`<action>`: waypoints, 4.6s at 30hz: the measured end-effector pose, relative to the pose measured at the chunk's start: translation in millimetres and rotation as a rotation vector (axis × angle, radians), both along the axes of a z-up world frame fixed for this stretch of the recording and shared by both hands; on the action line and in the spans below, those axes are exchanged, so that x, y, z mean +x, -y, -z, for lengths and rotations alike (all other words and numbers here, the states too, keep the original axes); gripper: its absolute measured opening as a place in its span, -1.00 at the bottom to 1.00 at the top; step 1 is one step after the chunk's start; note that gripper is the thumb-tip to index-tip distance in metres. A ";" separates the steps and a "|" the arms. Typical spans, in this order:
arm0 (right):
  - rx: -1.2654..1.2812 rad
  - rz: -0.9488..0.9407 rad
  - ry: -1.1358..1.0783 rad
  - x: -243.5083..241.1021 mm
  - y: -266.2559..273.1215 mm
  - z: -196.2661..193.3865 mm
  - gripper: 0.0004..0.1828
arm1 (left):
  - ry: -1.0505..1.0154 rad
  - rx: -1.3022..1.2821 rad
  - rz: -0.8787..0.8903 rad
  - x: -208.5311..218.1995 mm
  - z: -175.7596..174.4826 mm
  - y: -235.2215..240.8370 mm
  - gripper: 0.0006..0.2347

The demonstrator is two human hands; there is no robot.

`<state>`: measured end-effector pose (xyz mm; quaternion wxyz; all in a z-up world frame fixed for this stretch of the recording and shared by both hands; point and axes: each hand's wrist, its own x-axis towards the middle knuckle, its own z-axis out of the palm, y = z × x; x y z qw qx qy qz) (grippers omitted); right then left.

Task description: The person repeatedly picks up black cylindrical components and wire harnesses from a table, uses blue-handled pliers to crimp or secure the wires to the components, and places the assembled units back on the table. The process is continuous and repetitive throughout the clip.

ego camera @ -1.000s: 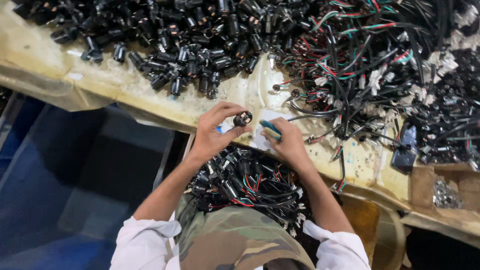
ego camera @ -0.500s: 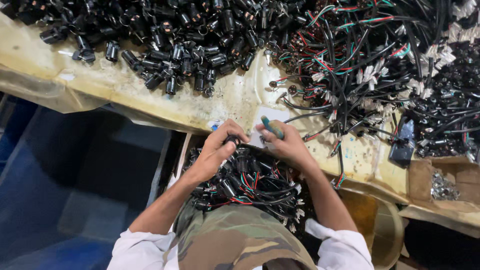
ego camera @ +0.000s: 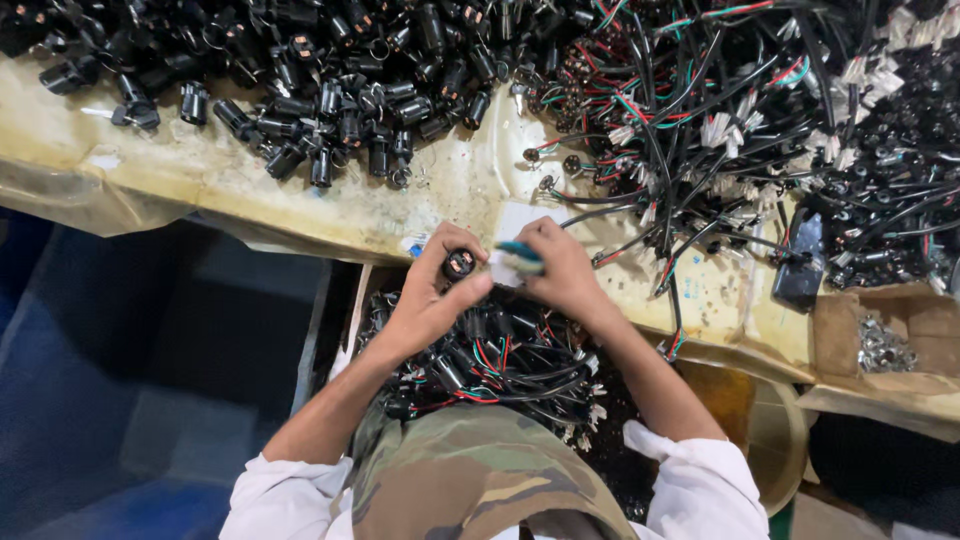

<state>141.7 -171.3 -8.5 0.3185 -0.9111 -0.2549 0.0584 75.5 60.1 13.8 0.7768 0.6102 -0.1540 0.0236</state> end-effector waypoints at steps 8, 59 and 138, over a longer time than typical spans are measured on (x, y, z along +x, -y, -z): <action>-0.297 0.066 0.146 -10.2 4.4 -7.2 -0.46 | 0.038 0.462 -0.019 7.9 13.2 3.5 -0.74; -0.121 0.058 0.141 1.0 22.1 18.6 -0.63 | -0.131 -0.084 0.285 0.7 19.3 -0.3 -0.78; -0.433 0.395 0.460 51.3 106.3 -5.8 -0.40 | 0.657 1.215 1.217 -8.4 -42.1 28.0 -0.53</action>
